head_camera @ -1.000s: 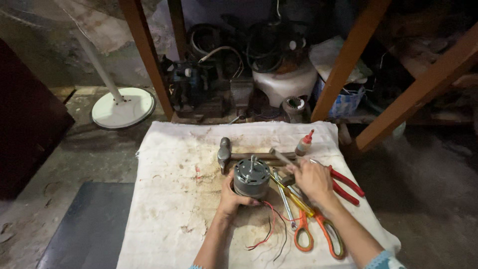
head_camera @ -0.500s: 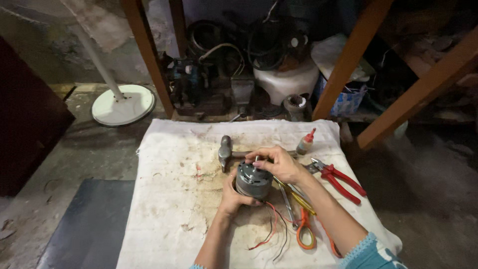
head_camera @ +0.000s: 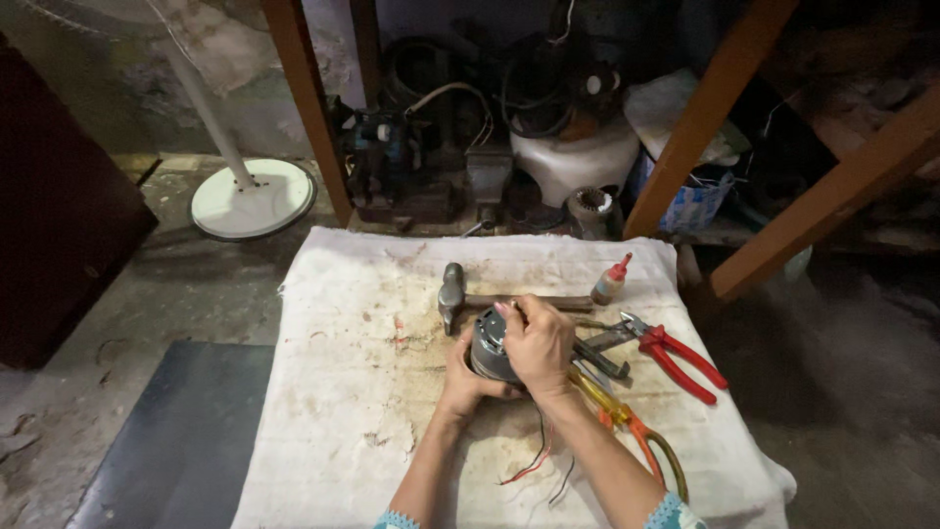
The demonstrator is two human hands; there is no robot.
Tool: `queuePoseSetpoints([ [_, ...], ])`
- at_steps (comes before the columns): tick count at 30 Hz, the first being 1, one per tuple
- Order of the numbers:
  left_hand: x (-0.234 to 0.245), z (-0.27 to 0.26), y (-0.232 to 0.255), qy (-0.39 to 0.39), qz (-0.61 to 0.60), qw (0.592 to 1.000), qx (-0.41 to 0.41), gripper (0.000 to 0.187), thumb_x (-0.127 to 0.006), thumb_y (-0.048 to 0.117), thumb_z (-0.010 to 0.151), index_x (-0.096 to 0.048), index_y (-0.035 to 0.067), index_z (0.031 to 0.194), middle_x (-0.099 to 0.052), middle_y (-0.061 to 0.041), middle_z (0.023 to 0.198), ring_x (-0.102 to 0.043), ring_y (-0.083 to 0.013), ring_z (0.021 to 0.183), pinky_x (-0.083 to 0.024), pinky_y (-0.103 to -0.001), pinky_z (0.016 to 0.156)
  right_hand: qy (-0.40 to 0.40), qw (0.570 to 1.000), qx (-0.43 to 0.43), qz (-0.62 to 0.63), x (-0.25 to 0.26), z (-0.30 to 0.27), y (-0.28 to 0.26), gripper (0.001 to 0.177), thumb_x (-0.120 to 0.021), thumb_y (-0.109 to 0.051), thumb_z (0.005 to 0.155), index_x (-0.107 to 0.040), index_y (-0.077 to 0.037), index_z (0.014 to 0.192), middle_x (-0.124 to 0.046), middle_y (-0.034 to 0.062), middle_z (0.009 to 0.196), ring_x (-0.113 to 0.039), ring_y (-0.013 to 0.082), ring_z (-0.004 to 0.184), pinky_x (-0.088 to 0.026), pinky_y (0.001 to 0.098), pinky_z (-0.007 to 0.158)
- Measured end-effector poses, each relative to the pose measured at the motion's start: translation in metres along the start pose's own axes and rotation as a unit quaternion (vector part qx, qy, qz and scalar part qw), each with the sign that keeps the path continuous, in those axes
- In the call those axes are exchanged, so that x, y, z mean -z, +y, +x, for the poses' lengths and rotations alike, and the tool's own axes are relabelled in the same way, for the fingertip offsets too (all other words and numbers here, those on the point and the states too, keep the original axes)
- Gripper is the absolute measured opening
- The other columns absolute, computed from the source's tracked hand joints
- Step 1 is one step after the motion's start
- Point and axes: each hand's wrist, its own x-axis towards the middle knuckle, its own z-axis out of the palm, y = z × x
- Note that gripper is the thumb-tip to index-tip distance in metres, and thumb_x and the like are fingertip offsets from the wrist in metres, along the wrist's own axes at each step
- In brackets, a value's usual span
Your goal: The person is repairing a small electric motor on a white cloth placed on the floor. They use a hammer to tap the motor casing and a screwdriver to adjust internal components while holding the motor with their other hand.
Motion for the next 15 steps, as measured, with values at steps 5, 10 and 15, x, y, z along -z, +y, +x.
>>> queuePoseSetpoints([
  [5,0.005,0.003,-0.001,-0.028,0.016,0.999,-0.018,0.103,-0.091,-0.004,0.034,-0.061,0.002,0.132,-0.072,-0.004,0.116,-0.069,-0.0189,0.106,-0.056,-0.036,0.099,-0.177,0.963,-0.149,0.137,0.012,0.022,0.017,0.032,-0.090,-0.023,0.080,-0.069,0.000,0.081,-0.068,0.0118,0.070,-0.064,0.0200,0.062,-0.050,0.0356,0.062],
  [10,0.007,0.005,-0.007,-0.023,0.003,0.999,-0.024,0.103,-0.090,-0.003,0.033,-0.062,0.004,0.132,-0.073,-0.003,0.116,-0.069,-0.0180,0.107,-0.055,-0.036,0.100,-0.300,0.830,-0.177,0.435,0.015,0.033,0.046,0.026,-0.072,-0.004,0.083,-0.070,-0.005,0.108,-0.079,0.0016,0.100,-0.073,0.0083,0.093,-0.058,0.0257,0.083],
  [15,0.004,0.002,-0.004,-0.017,0.005,1.000,-0.003,0.102,-0.090,-0.004,0.033,-0.062,0.001,0.131,-0.073,-0.005,0.115,-0.069,-0.0192,0.106,-0.054,-0.038,0.102,-0.285,0.854,-0.122,0.417,-0.001,0.023,0.064,0.018,-0.071,0.001,0.088,-0.076,0.001,0.105,-0.080,0.0069,0.095,-0.076,0.0104,0.090,-0.059,0.0255,0.082],
])
